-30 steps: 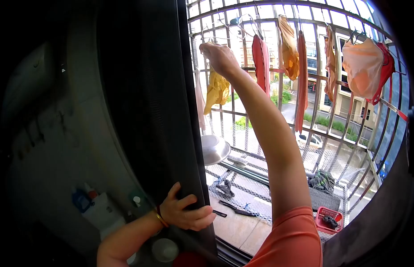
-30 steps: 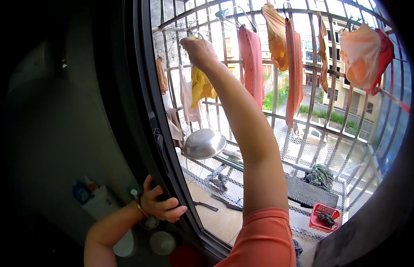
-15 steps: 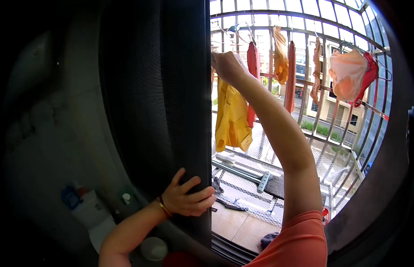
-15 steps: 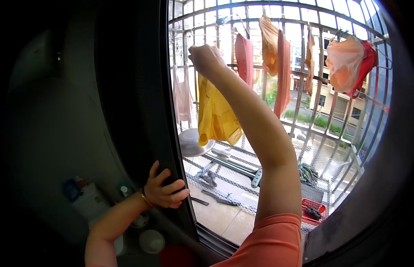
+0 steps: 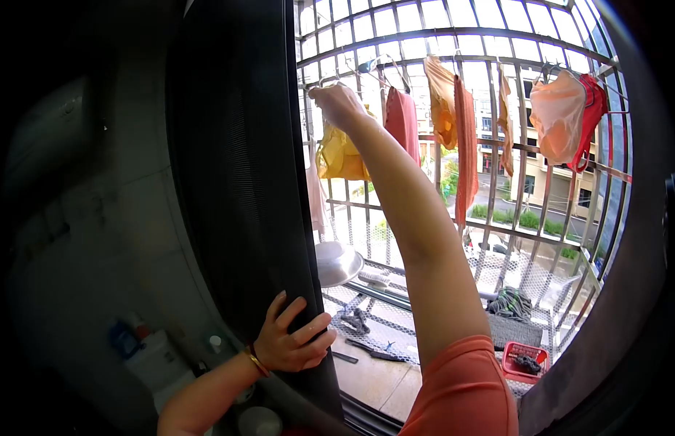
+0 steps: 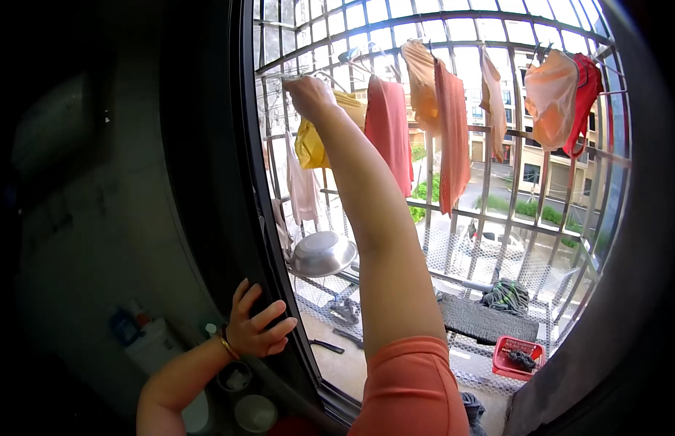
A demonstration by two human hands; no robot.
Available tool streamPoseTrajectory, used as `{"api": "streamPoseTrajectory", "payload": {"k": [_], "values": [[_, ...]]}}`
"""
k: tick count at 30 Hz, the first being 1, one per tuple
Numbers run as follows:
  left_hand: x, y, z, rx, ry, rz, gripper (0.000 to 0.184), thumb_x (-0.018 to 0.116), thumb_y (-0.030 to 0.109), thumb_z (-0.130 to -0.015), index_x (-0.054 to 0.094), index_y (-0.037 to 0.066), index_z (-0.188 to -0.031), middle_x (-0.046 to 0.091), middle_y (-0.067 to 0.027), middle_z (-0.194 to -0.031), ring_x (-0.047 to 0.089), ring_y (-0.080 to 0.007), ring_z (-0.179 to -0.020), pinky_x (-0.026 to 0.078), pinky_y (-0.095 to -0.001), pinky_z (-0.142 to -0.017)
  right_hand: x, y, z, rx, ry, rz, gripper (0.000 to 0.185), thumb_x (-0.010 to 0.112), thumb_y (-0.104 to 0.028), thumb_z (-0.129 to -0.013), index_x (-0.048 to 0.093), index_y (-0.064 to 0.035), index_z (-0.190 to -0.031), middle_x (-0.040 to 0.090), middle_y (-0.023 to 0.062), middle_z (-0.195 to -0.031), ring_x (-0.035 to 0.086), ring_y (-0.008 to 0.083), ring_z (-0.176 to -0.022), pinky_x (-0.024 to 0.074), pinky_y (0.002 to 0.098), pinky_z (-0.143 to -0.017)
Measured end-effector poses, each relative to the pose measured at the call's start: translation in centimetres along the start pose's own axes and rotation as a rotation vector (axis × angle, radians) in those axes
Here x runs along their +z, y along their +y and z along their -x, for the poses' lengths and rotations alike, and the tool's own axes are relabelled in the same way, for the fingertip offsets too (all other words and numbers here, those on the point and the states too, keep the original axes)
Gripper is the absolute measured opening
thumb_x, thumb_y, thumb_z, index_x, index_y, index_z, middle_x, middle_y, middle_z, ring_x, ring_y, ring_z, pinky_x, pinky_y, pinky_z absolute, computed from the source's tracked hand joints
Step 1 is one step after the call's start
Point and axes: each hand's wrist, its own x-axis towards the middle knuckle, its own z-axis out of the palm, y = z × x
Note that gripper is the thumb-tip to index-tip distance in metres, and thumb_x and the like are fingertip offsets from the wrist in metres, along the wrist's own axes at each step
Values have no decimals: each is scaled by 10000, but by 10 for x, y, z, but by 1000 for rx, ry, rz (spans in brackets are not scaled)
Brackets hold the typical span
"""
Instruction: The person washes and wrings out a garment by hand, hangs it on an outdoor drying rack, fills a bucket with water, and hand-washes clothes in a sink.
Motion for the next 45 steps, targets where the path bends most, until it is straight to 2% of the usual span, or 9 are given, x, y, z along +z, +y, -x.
{"api": "streamPoseTrajectory", "payload": {"k": [4, 5, 10, 12, 24, 29, 33, 36, 45], "values": [[10, -1, 6, -12, 39, -2, 256, 544, 351, -692, 549, 265, -933, 463, 55, -1116, 394, -276, -1025, 306, -524, -886, 37, 17, -36, 114, -87, -112, 200, 428, -90, -810, 602, -127, -901, 597, 152, -791, 589, 318, -759, 468, 406, -673], [13, -1, 8, -12, 55, 2, 258, 542, 355, -690, 547, 267, -933, 463, 58, -1114, 392, -272, -1020, 305, -523, -884, 44, 22, -38, 11, -11, -49, 203, 419, -178, -866, 590, -89, -803, 550, 127, -647, 559, 219, -577, 455, 352, -591], [21, -4, 11, -13, 92, 9, 247, 541, 369, -678, 538, 312, -918, 459, 91, -1089, 383, -237, -1002, 293, -515, -884, 50, 31, -43, 79, -119, -60, 162, 443, -111, -817, 604, -96, -826, 568, 134, -715, 560, 242, -600, 452, 361, -590], [23, -5, 11, -18, 105, 23, 230, 541, 368, -678, 539, 326, -903, 459, 104, -1070, 378, -226, -1006, 277, -510, -902, 60, 39, -44, 20, -193, 77, 205, 434, -86, -786, 615, -122, -876, 605, 138, -856, 588, 310, -818, 472, 399, -700], [29, -3, 14, -39, 167, 50, 201, 515, 330, -704, 547, 312, -902, 473, 111, -1071, 383, -227, -1042, 239, -506, -956, 41, -10, 0, -143, -331, 291, 152, 496, -66, -729, 644, -89, -754, 622, 110, -778, 613, 273, -739, 492, 370, -616], [27, -6, 19, 40, 123, 37, 255, 471, 318, -711, 581, 311, -940, 403, 30, -1190, 305, -331, -1144, 225, -545, -943, 39, -3, -13, -58, -348, 241, 189, 461, -49, -755, 630, -113, -812, 604, 137, -826, 610, 274, -762, 497, 367, -649], [23, -3, 11, -40, 157, 77, 211, 531, 328, -710, 554, 306, -919, 501, 106, -1046, 415, -221, -982, 248, -494, -953, 48, 13, -27, 26, -42, 107, 276, 428, -15, -776, 589, -145, -959, 553, 200, -952, 606, 289, -738, 496, 380, -626], [28, -5, 18, 26, 127, 45, 267, 473, 316, -713, 583, 316, -956, 407, 40, -1185, 313, -329, -1133, 217, -542, -951, 60, 25, -29, 94, -82, 3, 345, 412, -18, -780, 592, -192, -1017, 593, 158, -833, 607, 283, -727, 490, 385, -637], [31, -6, 21, 35, 133, 34, 251, 439, 313, -747, 580, 325, -954, 381, 36, -1224, 281, -334, -1170, 207, -551, -952, 76, 47, -16, -23, 21, 4, 181, 440, -36, -761, 594, -112, -818, 574, 147, -713, 596, 292, -709, 474, 411, -614]]}}
